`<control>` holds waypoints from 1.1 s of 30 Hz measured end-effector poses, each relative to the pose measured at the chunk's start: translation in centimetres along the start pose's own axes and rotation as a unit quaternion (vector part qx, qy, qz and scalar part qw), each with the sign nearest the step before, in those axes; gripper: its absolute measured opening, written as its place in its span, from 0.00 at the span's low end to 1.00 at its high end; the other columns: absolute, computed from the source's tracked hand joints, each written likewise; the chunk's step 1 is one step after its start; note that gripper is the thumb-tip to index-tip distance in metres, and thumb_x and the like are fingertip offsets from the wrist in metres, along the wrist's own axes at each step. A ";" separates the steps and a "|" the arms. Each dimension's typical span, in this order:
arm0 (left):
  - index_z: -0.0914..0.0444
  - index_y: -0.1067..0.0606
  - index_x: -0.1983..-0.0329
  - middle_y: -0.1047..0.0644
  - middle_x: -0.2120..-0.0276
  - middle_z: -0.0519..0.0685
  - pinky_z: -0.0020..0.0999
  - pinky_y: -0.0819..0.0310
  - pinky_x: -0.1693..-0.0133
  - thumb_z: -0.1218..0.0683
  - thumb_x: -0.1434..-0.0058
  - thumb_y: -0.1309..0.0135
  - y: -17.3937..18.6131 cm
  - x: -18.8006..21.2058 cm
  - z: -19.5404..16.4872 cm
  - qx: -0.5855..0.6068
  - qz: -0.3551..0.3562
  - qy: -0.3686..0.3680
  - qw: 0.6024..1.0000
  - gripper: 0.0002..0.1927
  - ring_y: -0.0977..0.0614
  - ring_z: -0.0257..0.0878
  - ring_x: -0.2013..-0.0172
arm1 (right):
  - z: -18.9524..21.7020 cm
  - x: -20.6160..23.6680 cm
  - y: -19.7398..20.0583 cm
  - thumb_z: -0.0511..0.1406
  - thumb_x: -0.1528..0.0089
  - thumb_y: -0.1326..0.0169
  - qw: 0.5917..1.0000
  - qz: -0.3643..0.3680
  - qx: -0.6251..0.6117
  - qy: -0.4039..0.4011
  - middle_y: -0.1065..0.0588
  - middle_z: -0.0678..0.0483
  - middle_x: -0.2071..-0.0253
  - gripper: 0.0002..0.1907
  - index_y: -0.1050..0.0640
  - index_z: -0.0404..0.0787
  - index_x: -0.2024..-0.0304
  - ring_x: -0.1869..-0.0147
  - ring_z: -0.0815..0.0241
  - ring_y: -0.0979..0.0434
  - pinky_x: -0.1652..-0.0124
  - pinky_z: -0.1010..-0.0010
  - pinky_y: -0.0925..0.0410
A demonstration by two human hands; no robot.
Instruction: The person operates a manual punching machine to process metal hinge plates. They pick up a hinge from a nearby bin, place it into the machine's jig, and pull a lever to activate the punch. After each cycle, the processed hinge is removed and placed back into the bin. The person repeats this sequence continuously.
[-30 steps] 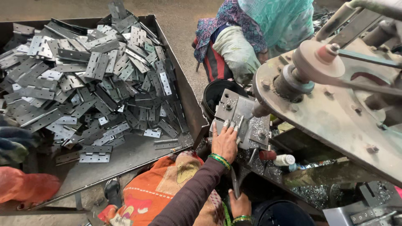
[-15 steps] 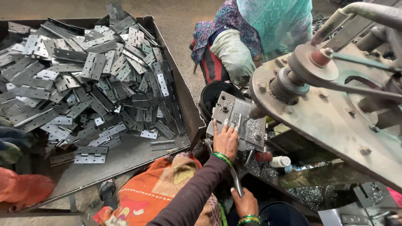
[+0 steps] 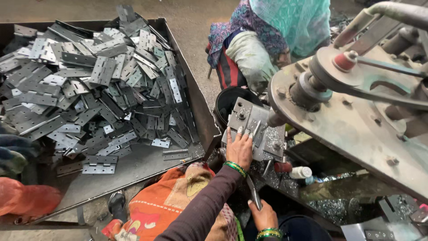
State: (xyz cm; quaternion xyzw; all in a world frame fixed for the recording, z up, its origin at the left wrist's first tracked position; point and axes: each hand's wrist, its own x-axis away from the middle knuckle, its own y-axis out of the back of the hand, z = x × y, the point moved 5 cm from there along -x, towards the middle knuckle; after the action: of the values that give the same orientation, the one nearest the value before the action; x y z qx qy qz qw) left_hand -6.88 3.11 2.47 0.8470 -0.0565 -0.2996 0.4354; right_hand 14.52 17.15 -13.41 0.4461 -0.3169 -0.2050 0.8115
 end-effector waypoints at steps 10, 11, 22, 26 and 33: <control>0.63 0.24 0.53 0.24 0.49 0.50 0.66 0.67 0.28 0.59 0.41 0.50 1.1 0.0 0.6 0.041 0.048 0.007 0.998 0.13 0.31 0.49 0.36 | -1.4 0.0 -5.9 0.62 0.43 0.47 0.995 -0.059 0.066 -0.041 0.20 0.37 0.61 0.34 0.19 0.39 0.62 0.54 0.34 0.18 0.52 0.51 0.27; 0.62 0.23 0.52 0.24 0.50 0.49 0.67 0.68 0.27 0.59 0.40 0.50 0.8 0.3 0.6 0.047 0.092 0.017 0.995 0.13 0.30 0.48 0.36 | -1.0 0.4 -5.4 0.63 0.42 0.47 0.994 -0.059 0.082 -0.038 0.20 0.37 0.62 0.35 0.19 0.37 0.63 0.53 0.34 0.18 0.52 0.52 0.26; 0.61 0.22 0.53 0.23 0.50 0.48 0.68 0.72 0.28 0.58 0.36 0.52 -1.1 -2.2 0.4 -0.029 0.103 0.017 0.994 0.11 0.31 0.47 0.34 | 1.7 1.3 1.0 0.57 0.44 0.45 1.000 0.002 0.002 -0.022 0.18 0.40 0.67 0.26 0.18 0.42 0.65 0.57 0.37 0.17 0.56 0.54 0.27; 0.60 0.22 0.53 0.23 0.50 0.48 0.67 0.72 0.28 0.57 0.36 0.52 -1.3 -2.3 0.2 -0.054 0.062 0.004 0.997 0.11 0.31 0.47 0.34 | 0.3 1.7 -3.6 0.57 0.43 0.45 0.998 -0.044 0.024 -0.044 0.19 0.38 0.65 0.27 0.18 0.42 0.63 0.56 0.34 0.18 0.54 0.51 0.28; 0.61 0.22 0.51 0.23 0.47 0.48 0.68 0.73 0.29 0.56 0.40 0.50 -1.3 -0.9 0.5 -0.035 0.023 -0.007 0.999 0.15 0.30 0.46 0.37 | -1.8 -0.2 -4.0 0.59 0.42 0.45 0.999 -0.012 0.035 -0.033 0.19 0.37 0.64 0.30 0.18 0.38 0.65 0.53 0.34 0.19 0.54 0.51 0.27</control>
State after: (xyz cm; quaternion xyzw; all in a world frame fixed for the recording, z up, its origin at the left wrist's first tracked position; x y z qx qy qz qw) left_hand -8.12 3.91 1.69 0.8278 -0.0681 -0.2974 0.4709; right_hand 15.47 16.28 -17.64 0.4711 -0.3451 -0.2176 0.7820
